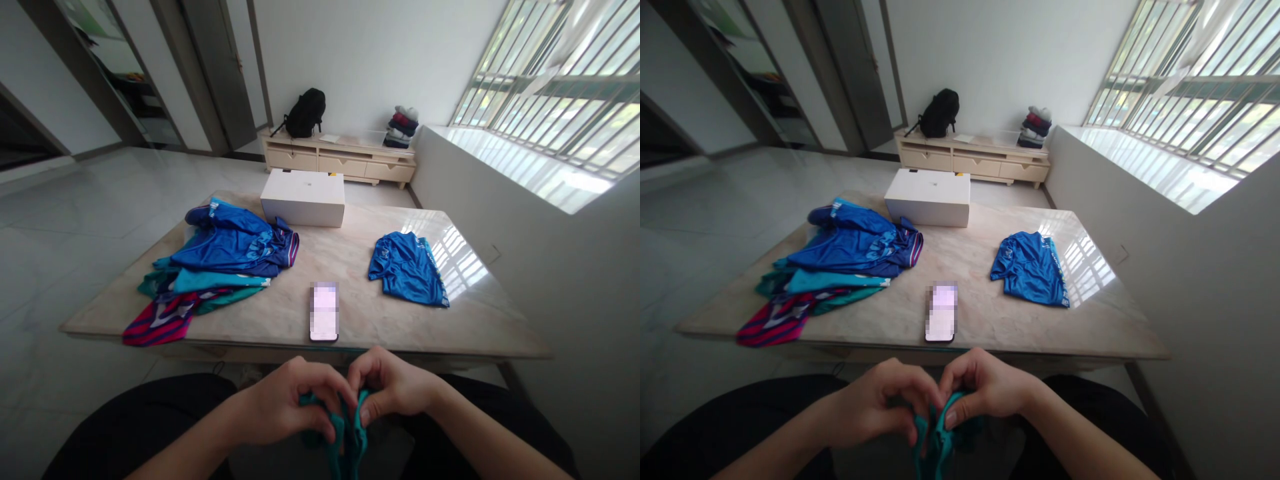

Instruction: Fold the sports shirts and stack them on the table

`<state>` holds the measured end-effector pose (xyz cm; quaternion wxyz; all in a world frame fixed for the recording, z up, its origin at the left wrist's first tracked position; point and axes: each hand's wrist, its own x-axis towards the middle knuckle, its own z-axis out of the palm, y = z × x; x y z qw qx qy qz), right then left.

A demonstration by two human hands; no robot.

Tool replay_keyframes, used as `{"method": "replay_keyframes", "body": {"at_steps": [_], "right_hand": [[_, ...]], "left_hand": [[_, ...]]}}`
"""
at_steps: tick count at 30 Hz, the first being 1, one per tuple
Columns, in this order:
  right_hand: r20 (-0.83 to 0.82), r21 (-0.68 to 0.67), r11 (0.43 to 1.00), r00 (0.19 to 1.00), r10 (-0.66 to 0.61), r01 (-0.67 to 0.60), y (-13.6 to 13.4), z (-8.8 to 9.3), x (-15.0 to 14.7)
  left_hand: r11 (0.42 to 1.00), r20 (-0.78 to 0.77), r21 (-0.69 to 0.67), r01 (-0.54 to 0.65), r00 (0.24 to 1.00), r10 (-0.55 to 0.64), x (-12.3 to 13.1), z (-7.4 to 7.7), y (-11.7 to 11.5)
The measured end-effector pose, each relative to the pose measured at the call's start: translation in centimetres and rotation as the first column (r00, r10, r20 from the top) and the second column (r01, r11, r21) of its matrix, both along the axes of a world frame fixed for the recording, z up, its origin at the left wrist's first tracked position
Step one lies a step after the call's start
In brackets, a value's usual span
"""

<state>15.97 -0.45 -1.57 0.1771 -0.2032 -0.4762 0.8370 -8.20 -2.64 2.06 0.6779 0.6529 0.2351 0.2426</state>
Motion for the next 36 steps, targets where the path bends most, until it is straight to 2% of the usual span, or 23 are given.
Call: {"method": "replay_keyframes", "body": {"at_steps": [5, 9, 13, 16, 21, 23, 26, 28, 31, 33, 36], "right_hand": [[-0.095, -0.046, 0.999, 0.995, -0.034, 0.030, -0.4, -0.3, -0.6], [-0.115, -0.085, 0.993, 0.989, -0.093, 0.083, -0.4, -0.2, -0.6], [-0.077, -0.055, 0.996, 0.994, -0.079, 0.075, -0.5, 0.0, -0.9], [-0.072, -0.049, 0.995, 0.994, -0.086, 0.083, -0.6, 0.2, -1.1], [-0.075, -0.078, 0.991, 0.990, -0.117, 0.111, -0.6, 0.2, -1.3], [-0.074, -0.093, 0.989, 0.989, -0.125, 0.118, -0.7, 0.1, -1.4], [-0.062, -0.112, 0.986, 0.989, -0.133, 0.125, -0.7, -0.1, -1.6], [-0.051, -0.135, 0.983, 0.990, -0.133, 0.125, -0.9, -0.5, -1.7], [-0.033, -0.132, 0.985, 0.993, -0.115, 0.109, -1.2, -0.9, -1.8], [-0.014, -0.085, 0.992, 0.996, -0.090, 0.089, -1.6, -1.0, -2.1], [0.036, 0.058, 0.995, 0.996, -0.079, 0.077, -2.3, -0.8, -2.5]], "left_hand": [[0.975, 0.083, 0.201, -0.089, 0.994, 0.073, 0.5, 0.4, -0.1], [0.945, 0.139, 0.267, -0.188, 0.978, 0.155, 0.9, 0.8, -0.4], [0.910, 0.215, 0.344, -0.232, 0.963, 0.164, 1.5, 0.5, -0.5], [0.885, 0.252, 0.361, -0.295, 0.944, 0.212, 1.9, 0.0, -0.5], [0.866, 0.259, 0.292, -0.407, 0.905, 0.338, 2.0, -1.1, -0.6], [0.856, 0.261, 0.305, -0.416, 0.901, 0.345, 2.0, -1.3, -0.6], [0.821, 0.282, 0.394, -0.414, 0.904, 0.321, 2.0, -1.3, -0.4], [0.760, 0.272, 0.505, -0.410, 0.911, 0.311, 2.0, -0.9, -0.4], [0.575, 0.241, 0.723, -0.383, 0.920, 0.308, 1.9, -0.3, -0.9], [0.459, 0.212, 0.825, -0.329, 0.934, 0.288, 1.7, 0.2, -1.4], [0.364, 0.142, 0.905, -0.220, 0.963, 0.229, 1.3, 0.4, -2.0]]}}
